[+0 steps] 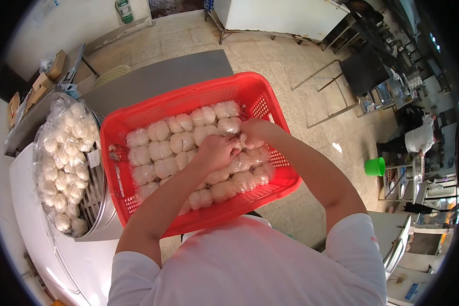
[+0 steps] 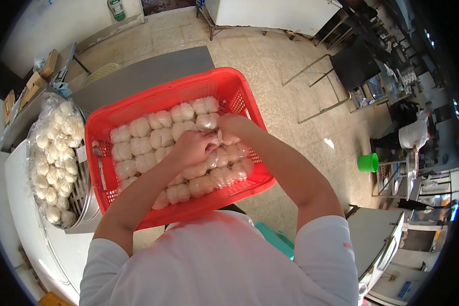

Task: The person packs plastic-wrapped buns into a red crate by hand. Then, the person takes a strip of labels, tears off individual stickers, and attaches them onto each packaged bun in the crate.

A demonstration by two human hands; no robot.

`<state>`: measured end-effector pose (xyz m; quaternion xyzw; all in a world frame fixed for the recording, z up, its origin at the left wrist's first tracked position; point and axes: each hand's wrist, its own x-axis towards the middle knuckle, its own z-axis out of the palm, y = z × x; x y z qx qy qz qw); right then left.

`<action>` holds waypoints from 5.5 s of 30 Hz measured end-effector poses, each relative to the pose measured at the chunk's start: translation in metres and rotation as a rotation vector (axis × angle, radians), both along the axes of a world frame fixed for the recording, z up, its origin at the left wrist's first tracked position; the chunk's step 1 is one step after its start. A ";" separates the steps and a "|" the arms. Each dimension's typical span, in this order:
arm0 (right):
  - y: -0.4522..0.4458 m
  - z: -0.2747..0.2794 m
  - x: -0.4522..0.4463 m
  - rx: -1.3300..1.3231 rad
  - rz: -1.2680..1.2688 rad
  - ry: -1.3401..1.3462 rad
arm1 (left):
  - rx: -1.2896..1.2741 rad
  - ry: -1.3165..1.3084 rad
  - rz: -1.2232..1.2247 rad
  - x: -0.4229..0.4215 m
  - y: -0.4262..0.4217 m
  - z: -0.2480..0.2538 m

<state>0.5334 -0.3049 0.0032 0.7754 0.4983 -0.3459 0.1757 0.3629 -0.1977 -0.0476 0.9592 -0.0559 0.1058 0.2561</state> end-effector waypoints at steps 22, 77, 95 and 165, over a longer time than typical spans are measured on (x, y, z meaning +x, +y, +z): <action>0.014 -0.025 0.009 0.616 -0.701 0.010 | -0.091 0.424 -0.099 -0.055 -0.004 0.072; 0.116 0.090 -0.238 0.868 -0.616 1.450 | -1.167 -0.347 0.295 -0.240 0.088 0.142; 0.016 0.107 -0.180 1.312 0.141 0.581 | -1.849 0.002 0.351 -0.158 0.034 0.093; 0.035 -0.018 0.061 0.486 -0.319 0.045 | -0.046 -0.141 0.213 0.021 0.012 -0.007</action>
